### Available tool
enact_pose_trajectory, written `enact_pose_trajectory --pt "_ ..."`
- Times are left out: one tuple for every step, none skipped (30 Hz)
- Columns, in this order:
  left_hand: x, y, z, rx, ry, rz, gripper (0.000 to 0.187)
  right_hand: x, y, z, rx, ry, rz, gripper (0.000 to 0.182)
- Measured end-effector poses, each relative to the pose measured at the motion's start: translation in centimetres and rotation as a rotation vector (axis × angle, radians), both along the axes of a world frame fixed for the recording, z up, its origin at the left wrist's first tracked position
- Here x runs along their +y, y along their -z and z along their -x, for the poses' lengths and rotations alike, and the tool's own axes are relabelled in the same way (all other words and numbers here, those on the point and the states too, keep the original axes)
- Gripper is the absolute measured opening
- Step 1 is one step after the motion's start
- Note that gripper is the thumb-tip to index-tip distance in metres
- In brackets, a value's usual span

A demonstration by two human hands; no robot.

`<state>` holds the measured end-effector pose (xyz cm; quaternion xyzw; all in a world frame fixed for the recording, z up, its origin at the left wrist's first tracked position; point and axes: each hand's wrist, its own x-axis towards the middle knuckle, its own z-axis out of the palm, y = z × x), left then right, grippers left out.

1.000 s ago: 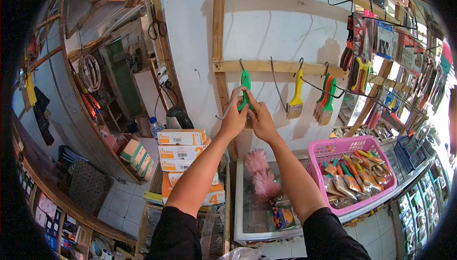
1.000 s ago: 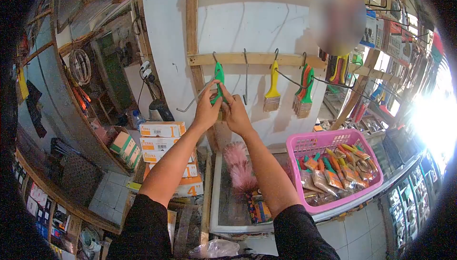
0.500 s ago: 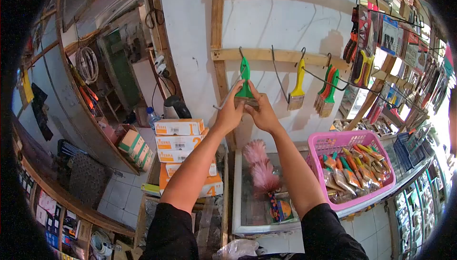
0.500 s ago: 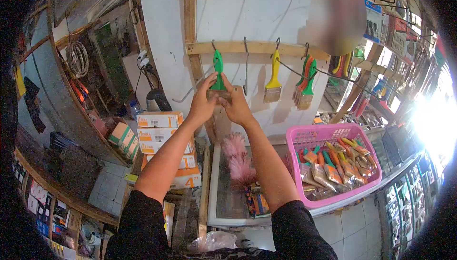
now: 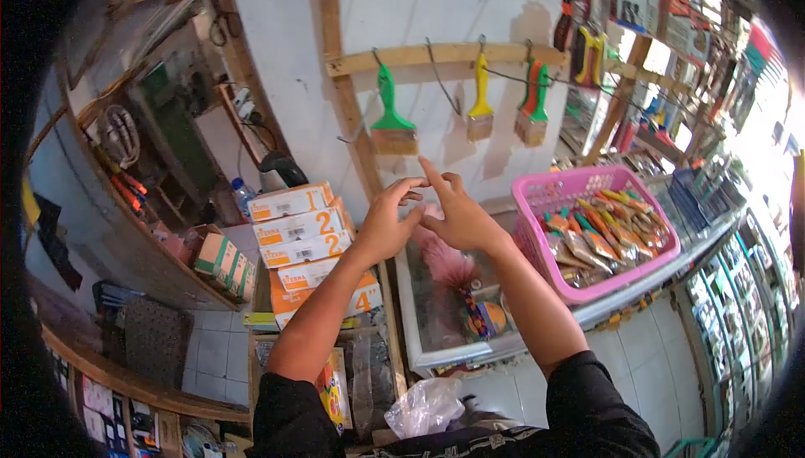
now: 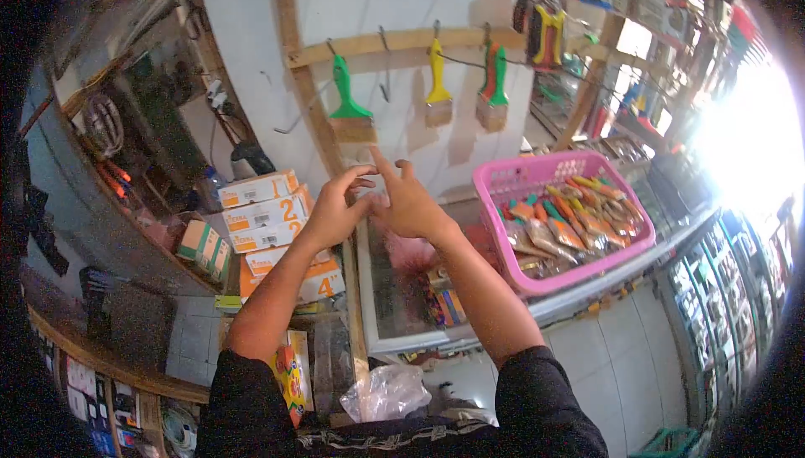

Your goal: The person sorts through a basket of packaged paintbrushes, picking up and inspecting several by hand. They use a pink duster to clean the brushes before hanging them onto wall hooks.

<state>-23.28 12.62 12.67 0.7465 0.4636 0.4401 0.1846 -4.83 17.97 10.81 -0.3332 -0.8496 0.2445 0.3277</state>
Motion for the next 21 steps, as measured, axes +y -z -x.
enact_pose_trajectory --pt "-0.6 0.1 -0.6 -0.011 0.021 0.014 0.042 -1.2 0.0 -1.0 -0.038 0.016 -0.021 0.102" --pt "-1.3 0.3 -1.2 -0.022 0.039 0.027 0.04 -2.3 -0.2 -2.2 -0.055 -0.006 -0.022 0.1" --pt "-1.7 0.6 -1.9 -0.042 0.062 -0.034 0.033 -3.2 -0.6 -3.4 -0.068 -0.031 -0.025 0.1" --pt "-2.4 0.6 -2.8 -0.038 0.08 0.003 0.033 -4.0 -1.0 -4.6 -0.079 -0.062 -0.027 0.099" --pt "-3.2 0.3 -3.7 -0.03 0.092 0.037 0.033 -4.6 -1.5 -5.6 -0.103 -0.059 -0.052 0.098" --pt "-3.7 -0.2 -4.5 -0.016 0.1 0.064 0.033 -5.4 -2.1 -6.7 -0.142 -0.053 -0.038 0.096" --pt "-4.2 -0.3 -5.5 -0.001 0.092 0.054 0.031 -6.1 -3.0 -8.1 -0.177 -0.048 -0.028 0.095" --pt "-4.3 -0.5 -6.3 0.033 0.113 0.034 0.03 -6.5 -3.8 -9.6 -0.214 -0.043 -0.023 0.093" --pt "-4.2 -0.5 -7.3 0.062 0.132 0.012 0.03 -6.7 -4.3 -11.0 -0.226 -0.044 -0.005 0.092" --pt "-4.3 -0.7 -8.5 0.088 0.151 -0.008 0.029 -6.7 -4.7 -12.6 -0.243 -0.047 0.015 0.092" --pt "-4.5 -0.9 -9.9 0.098 0.155 -0.013 0.027 -6.7 -4.9 -14.2 -0.263 -0.05 0.036 0.091" --pt "-4.4 -0.6 -11.2 0.107 0.173 0.002 0.027 -6.5 -4.9 -16.0 -0.276 -0.06 0.024 0.091" --pt "-4.2 -0.5 -12.4 0.117 0.19 0.016 0.027 -6.3 -5.0 -17.8 -0.289 -0.071 0.011 0.091" --pt "-3.9 -0.4 -13.7 0.125 0.206 0.027 0.027 -5.8 -5.1 -19.8 -0.305 -0.082 -0.006 0.091" --pt "-3.8 -0.3 -15.3 0.088 0.228 0.076 0.03 -4.8 -4.1 -21.8 -0.304 -0.087 -0.107 0.089" --pt "-3.4 -0.1 -17.0 0.098 0.222 0.089 0.031 -3.9 -4.2 -23.8 -0.315 -0.124 -0.098 0.089" --pt "-3.1 0.3 -18.6 0.109 0.217 0.11 0.031 -3.1 -4.2 -25.7 -0.323 -0.161 -0.081 0.089" --pt "-2.8 0.8 -20.2 0.122 0.216 0.136 0.032 -2.4 -4.0 -27.6 -0.328 -0.196 -0.058 0.089" --pt "-2.2 1.6 -21.5 0.143 0.231 0.098 0.035 -1.8 -4.0 -29.4 -0.361 -0.204 -0.072 0.088" --pt "-1.5 2.6 -22.8 0.188 0.203 0.067 0.036 -0.8 -3.3 -31.2 -0.385 -0.208 -0.053 0.088" --pt "-0.9 3.3 -24.0 0.231 0.174 0.035 0.038 0.0 -2.8 -32.6 -0.411 -0.212 -0.035 0.087"
